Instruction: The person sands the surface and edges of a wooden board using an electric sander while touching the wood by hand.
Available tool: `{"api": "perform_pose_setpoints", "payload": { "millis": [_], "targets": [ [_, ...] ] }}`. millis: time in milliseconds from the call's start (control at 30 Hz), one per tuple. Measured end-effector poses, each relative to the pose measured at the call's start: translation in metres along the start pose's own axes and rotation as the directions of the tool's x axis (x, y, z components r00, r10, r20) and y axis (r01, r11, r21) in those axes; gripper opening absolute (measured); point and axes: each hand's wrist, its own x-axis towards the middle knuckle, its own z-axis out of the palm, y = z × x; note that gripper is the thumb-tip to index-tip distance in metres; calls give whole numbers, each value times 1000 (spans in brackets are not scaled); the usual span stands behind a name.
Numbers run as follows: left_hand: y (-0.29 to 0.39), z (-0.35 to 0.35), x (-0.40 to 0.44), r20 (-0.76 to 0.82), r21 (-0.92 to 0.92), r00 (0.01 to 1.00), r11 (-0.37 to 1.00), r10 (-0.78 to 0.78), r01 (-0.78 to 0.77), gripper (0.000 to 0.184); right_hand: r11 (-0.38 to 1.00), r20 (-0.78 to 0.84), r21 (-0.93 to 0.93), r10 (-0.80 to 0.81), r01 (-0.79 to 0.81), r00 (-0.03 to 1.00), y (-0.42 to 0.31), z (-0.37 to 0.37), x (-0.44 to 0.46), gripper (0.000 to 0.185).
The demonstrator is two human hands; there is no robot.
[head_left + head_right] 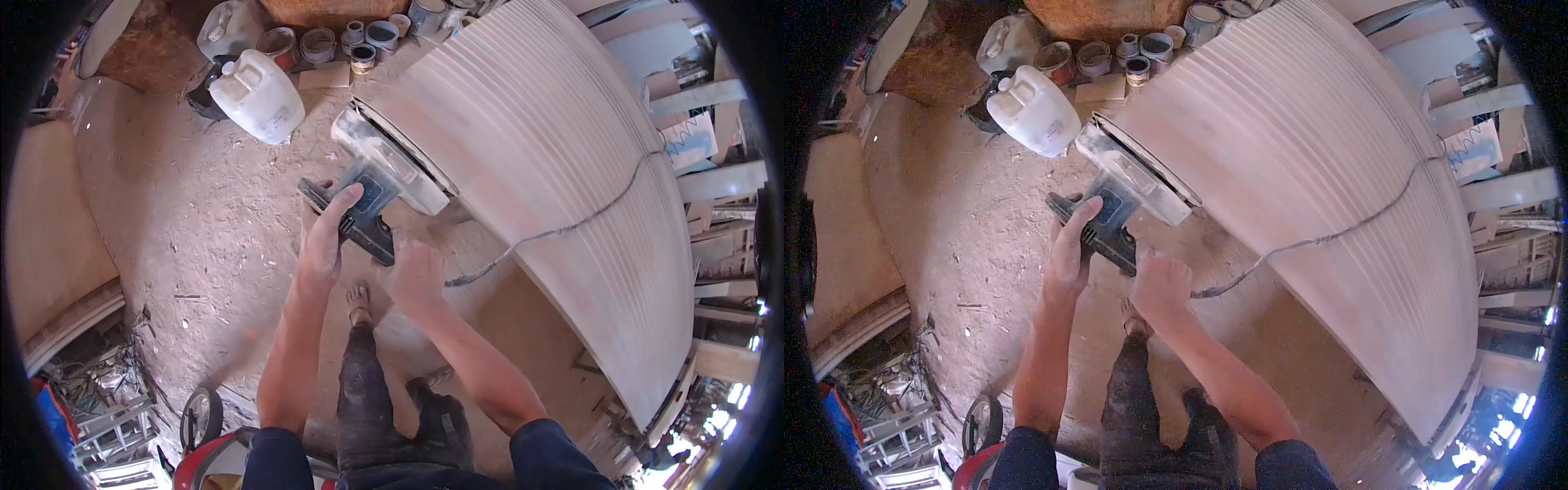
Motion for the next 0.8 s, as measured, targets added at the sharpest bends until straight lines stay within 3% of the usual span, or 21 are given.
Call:
{"api": "perform_pose_setpoints", "payload": {
  "millis": [100, 267, 400, 500, 667, 800],
  "targets": [
    [-25, 18, -24, -15, -7, 999, 999, 49, -49, 78, 999, -42, 36, -4, 5, 999, 27, -6, -25, 39],
    [-106, 54, -84, 15, -10, 998, 998, -60, 61, 79, 992, -5, -36, 118, -118, 993, 98, -27, -99, 31],
    [-157, 109, -156, -61, 37, 998, 999, -25, 27, 75, 992, -27, -61, 113, -114, 993, 162, -52, -167, 31],
    [-203, 142, -201, 16, -5, 1000, 1000, 15, -15, 69, 991, -102, -85, 89, -98, 991, 215, -64, -216, 31],
    [-285, 193, -277, 12, -42, 995, 994, -97, 98, 68, 989, -125, -105, 90, -103, 988, 302, -90, -301, 35],
    [-350, 236, -333, -20, -28, 998, 998, -63, 62, 69, 988, -139, -98, 103, -117, 985, 368, -111, -365, 35]
  ]
}}
